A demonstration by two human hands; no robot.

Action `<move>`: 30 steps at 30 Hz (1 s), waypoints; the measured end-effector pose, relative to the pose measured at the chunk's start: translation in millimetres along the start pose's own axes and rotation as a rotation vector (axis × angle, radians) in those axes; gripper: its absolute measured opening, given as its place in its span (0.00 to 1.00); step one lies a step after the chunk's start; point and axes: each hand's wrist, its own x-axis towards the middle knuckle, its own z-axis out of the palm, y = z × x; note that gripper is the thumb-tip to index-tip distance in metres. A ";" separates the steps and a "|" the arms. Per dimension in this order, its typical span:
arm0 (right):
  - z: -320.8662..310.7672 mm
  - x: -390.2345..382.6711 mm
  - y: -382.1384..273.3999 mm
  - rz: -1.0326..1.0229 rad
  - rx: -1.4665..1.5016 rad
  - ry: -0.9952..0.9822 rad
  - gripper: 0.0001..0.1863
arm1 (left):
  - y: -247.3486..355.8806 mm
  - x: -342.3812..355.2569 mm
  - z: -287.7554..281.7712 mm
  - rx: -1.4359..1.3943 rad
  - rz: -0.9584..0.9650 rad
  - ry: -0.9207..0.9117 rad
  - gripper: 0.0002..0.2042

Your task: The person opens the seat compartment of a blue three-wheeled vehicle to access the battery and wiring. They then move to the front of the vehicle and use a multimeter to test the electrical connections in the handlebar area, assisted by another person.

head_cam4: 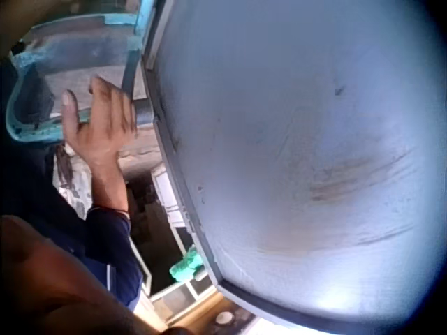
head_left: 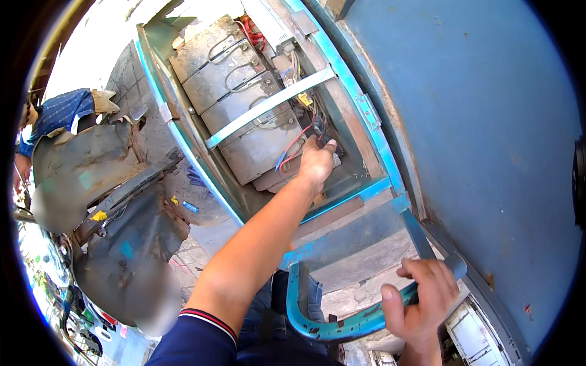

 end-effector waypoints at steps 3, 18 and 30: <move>12.1 0.1 1.3 0.003 -0.005 -0.015 0.23 | -10.0 32.4 3.7 0.005 -0.072 0.015 0.29; -0.1 17.8 -2.7 0.007 0.020 -0.130 0.21 | -37.3 100.9 43.3 -0.477 -0.064 0.354 0.19; 0.5 16.9 -5.5 0.010 -0.028 -0.142 0.21 | -26.6 78.9 36.7 -0.646 -0.089 0.233 0.09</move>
